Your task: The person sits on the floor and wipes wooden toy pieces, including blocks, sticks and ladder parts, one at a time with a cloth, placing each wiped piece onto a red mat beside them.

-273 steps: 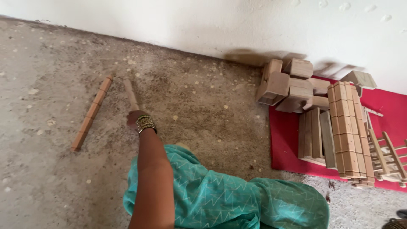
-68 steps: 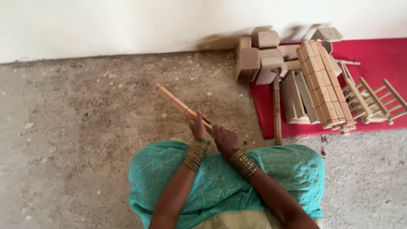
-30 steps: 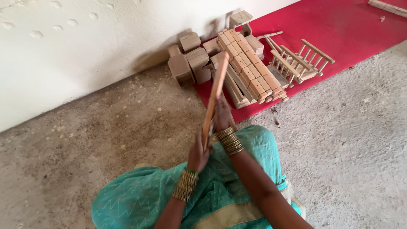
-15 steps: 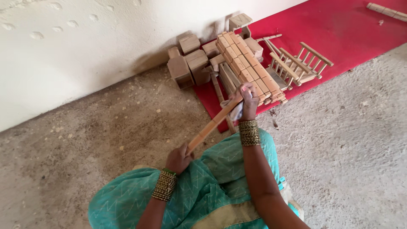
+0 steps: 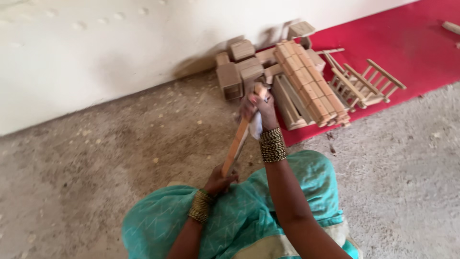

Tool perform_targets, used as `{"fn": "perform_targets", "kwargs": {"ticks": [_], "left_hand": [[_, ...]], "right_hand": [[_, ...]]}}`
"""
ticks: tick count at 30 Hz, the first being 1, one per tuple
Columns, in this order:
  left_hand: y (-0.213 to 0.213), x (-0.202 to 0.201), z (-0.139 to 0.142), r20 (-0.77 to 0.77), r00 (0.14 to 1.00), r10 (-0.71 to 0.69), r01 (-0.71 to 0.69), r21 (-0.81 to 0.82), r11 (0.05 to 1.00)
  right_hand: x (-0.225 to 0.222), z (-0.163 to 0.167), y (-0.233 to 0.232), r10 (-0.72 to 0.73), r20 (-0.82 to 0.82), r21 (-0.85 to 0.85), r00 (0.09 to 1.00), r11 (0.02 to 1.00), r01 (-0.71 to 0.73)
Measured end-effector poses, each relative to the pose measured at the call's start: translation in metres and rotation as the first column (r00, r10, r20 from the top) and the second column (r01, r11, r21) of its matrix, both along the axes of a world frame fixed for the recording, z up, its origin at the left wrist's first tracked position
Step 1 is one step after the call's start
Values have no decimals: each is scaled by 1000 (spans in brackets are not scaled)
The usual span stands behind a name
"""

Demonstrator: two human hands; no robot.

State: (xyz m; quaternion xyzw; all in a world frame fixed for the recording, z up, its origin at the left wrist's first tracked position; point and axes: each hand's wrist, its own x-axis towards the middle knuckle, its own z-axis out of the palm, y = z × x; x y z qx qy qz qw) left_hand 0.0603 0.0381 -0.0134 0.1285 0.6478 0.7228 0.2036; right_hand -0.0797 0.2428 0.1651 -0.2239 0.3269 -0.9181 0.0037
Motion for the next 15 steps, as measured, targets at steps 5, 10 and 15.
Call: {"fn": "perform_targets", "kwargs": {"ticks": [5, 10, 15], "left_hand": [[17, -5, 3, -358, 882, 308, -448, -430, 784], [19, 0, 1, -400, 805, 437, -550, -231, 802], [24, 2, 2, -374, 781, 500, -544, -13, 839]], "right_hand": [[-19, -3, -38, -434, 149, 310, 888, 874, 375], [-28, -10, -75, -554, 16, 559, 832, 695, 452], [-22, 7, -96, -599, -154, 669, 786, 522, 529]]}}
